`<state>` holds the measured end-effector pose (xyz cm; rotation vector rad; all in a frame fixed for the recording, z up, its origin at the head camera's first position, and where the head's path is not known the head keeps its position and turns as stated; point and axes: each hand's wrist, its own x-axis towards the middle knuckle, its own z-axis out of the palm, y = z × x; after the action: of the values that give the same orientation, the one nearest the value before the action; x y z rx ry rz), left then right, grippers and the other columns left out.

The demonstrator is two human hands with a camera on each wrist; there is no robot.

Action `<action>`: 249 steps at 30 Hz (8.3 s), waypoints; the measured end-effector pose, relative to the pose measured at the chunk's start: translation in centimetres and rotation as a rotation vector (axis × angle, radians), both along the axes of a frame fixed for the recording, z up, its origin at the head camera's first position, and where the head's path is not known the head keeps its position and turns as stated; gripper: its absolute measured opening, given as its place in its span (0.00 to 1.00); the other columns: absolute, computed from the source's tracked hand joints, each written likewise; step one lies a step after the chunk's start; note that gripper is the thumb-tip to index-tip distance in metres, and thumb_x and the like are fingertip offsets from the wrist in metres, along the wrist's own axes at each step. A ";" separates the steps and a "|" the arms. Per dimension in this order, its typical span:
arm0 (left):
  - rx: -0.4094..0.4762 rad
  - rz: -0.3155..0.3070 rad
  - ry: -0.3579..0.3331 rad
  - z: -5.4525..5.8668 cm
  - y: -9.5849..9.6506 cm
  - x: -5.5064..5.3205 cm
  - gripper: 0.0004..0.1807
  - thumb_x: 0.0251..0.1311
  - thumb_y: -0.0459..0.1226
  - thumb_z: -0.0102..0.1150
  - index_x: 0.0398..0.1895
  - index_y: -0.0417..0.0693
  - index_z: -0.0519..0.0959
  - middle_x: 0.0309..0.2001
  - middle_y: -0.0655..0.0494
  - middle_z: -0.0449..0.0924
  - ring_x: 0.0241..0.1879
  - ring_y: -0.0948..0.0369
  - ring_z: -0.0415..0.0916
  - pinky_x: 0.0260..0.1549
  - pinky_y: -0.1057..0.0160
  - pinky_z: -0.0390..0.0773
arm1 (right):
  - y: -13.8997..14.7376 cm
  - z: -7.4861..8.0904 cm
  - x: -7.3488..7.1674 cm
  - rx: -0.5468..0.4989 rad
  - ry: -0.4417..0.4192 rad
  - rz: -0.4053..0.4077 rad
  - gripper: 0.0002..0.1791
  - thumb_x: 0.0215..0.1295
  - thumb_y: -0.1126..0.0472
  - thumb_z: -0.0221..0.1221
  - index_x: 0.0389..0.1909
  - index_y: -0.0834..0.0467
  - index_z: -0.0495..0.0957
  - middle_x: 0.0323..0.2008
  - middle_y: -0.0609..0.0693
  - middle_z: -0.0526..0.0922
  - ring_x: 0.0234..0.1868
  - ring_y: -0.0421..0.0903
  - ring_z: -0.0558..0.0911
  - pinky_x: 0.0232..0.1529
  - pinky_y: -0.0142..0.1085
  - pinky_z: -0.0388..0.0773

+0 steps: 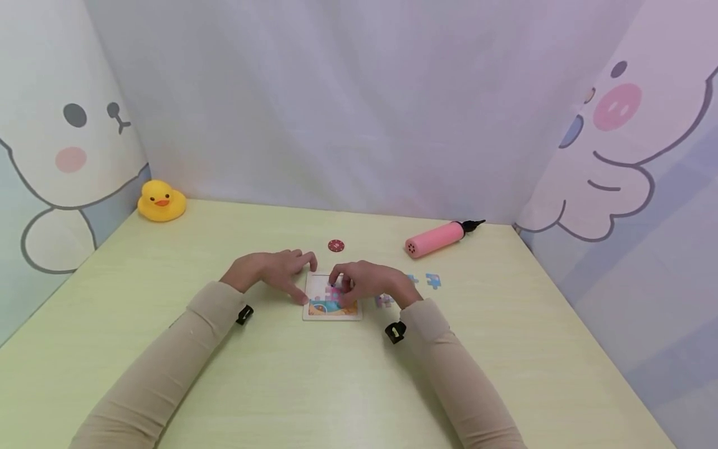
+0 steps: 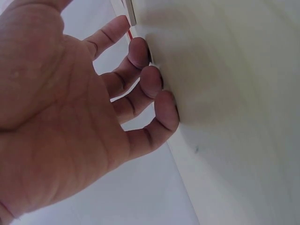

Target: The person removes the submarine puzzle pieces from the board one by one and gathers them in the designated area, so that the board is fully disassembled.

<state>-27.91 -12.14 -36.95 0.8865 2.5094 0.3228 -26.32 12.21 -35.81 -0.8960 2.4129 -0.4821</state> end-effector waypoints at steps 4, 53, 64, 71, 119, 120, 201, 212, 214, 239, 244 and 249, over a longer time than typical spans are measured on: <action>0.002 0.000 0.002 0.0 0.0 0.0 0.36 0.54 0.56 0.71 0.59 0.54 0.63 0.47 0.51 0.68 0.49 0.52 0.67 0.50 0.50 0.69 | -0.1 0.0 0.2 0.025 -0.001 -0.029 0.21 0.64 0.60 0.68 0.55 0.52 0.72 0.36 0.48 0.78 0.37 0.44 0.76 0.43 0.35 0.73; -0.009 0.004 0.000 0.4 0.3 0.1 0.37 0.54 0.56 0.71 0.59 0.54 0.63 0.46 0.50 0.68 0.49 0.51 0.67 0.49 0.50 0.69 | 0.0 0.3 0.5 -0.020 -0.010 -0.046 0.25 0.61 0.67 0.68 0.49 0.52 0.62 0.38 0.48 0.80 0.39 0.43 0.77 0.45 0.36 0.72; -0.002 -0.005 0.003 0.0 0.1 0.0 0.36 0.55 0.57 0.70 0.59 0.54 0.63 0.45 0.51 0.68 0.48 0.52 0.67 0.48 0.51 0.69 | -0.3 0.3 0.5 -0.020 0.030 -0.025 0.15 0.71 0.59 0.61 0.48 0.52 0.64 0.38 0.48 0.78 0.39 0.43 0.75 0.44 0.36 0.71; -0.004 -0.007 0.001 0.2 0.1 0.1 0.36 0.55 0.57 0.70 0.58 0.54 0.63 0.45 0.51 0.68 0.48 0.52 0.66 0.47 0.52 0.69 | -0.4 0.1 0.3 -0.114 0.078 0.011 0.07 0.75 0.60 0.56 0.41 0.55 0.67 0.31 0.49 0.72 0.31 0.41 0.71 0.35 0.32 0.67; 0.010 0.002 0.020 -0.1 0.0 0.2 0.36 0.53 0.56 0.71 0.58 0.53 0.64 0.45 0.52 0.68 0.48 0.53 0.66 0.49 0.51 0.68 | 12.5 2.4 -0.2 -0.233 0.050 -0.150 0.06 0.65 0.65 0.66 0.40 0.61 0.83 0.37 0.49 0.81 0.35 0.46 0.82 0.42 0.42 0.79; 0.012 0.001 0.023 -0.1 -0.1 0.2 0.36 0.53 0.56 0.71 0.58 0.53 0.64 0.45 0.52 0.68 0.48 0.53 0.66 0.49 0.51 0.68 | 12.6 2.4 -0.2 -0.229 0.047 -0.157 0.06 0.64 0.65 0.66 0.40 0.61 0.83 0.35 0.49 0.82 0.34 0.47 0.81 0.41 0.41 0.78; -0.001 0.011 0.004 0.0 0.5 0.6 0.37 0.54 0.56 0.71 0.59 0.53 0.63 0.47 0.50 0.68 0.49 0.51 0.66 0.51 0.49 0.69 | 3.0 -1.0 2.1 -0.103 0.048 -0.044 0.19 0.66 0.59 0.64 0.56 0.57 0.74 0.27 0.44 0.76 0.27 0.39 0.72 0.35 0.33 0.71; -0.004 0.010 -0.001 0.0 0.4 0.3 0.37 0.54 0.56 0.71 0.59 0.53 0.63 0.48 0.50 0.68 0.50 0.51 0.66 0.52 0.48 0.68 | 2.2 -1.0 2.6 -0.052 0.044 -0.059 0.22 0.67 0.57 0.65 0.58 0.56 0.70 0.26 0.46 0.75 0.25 0.39 0.70 0.30 0.32 0.67; -0.004 0.016 -0.003 0.0 0.3 0.2 0.37 0.54 0.56 0.71 0.59 0.53 0.63 0.48 0.50 0.68 0.51 0.51 0.66 0.53 0.48 0.68 | 2.0 -1.0 2.7 -0.043 0.039 -0.068 0.22 0.67 0.57 0.65 0.58 0.56 0.69 0.25 0.47 0.74 0.25 0.40 0.69 0.30 0.33 0.67; -0.016 0.024 -0.001 -0.1 0.4 0.1 0.37 0.54 0.56 0.71 0.60 0.54 0.63 0.48 0.51 0.69 0.51 0.51 0.66 0.53 0.48 0.68 | 2.1 -1.1 2.7 -0.040 0.020 -0.092 0.22 0.68 0.57 0.65 0.56 0.53 0.65 0.24 0.45 0.69 0.24 0.40 0.66 0.30 0.34 0.65; -0.018 0.025 0.001 -0.1 0.4 0.2 0.37 0.54 0.56 0.71 0.60 0.54 0.63 0.48 0.51 0.69 0.51 0.51 0.66 0.53 0.48 0.69 | 2.2 -1.2 2.7 -0.053 0.013 -0.095 0.23 0.68 0.57 0.65 0.57 0.52 0.64 0.24 0.46 0.70 0.24 0.41 0.67 0.30 0.34 0.65; -0.014 0.020 0.005 -0.1 0.4 0.3 0.37 0.54 0.56 0.71 0.60 0.53 0.63 0.48 0.51 0.69 0.50 0.51 0.66 0.52 0.48 0.69 | 2.2 -1.2 2.7 -0.068 0.008 -0.102 0.25 0.67 0.58 0.65 0.56 0.52 0.62 0.24 0.46 0.72 0.24 0.41 0.68 0.30 0.34 0.66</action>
<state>-27.62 -11.70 -37.07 0.8579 2.5239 0.3093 -23.62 14.45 -37.02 -0.8075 2.4712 -0.6033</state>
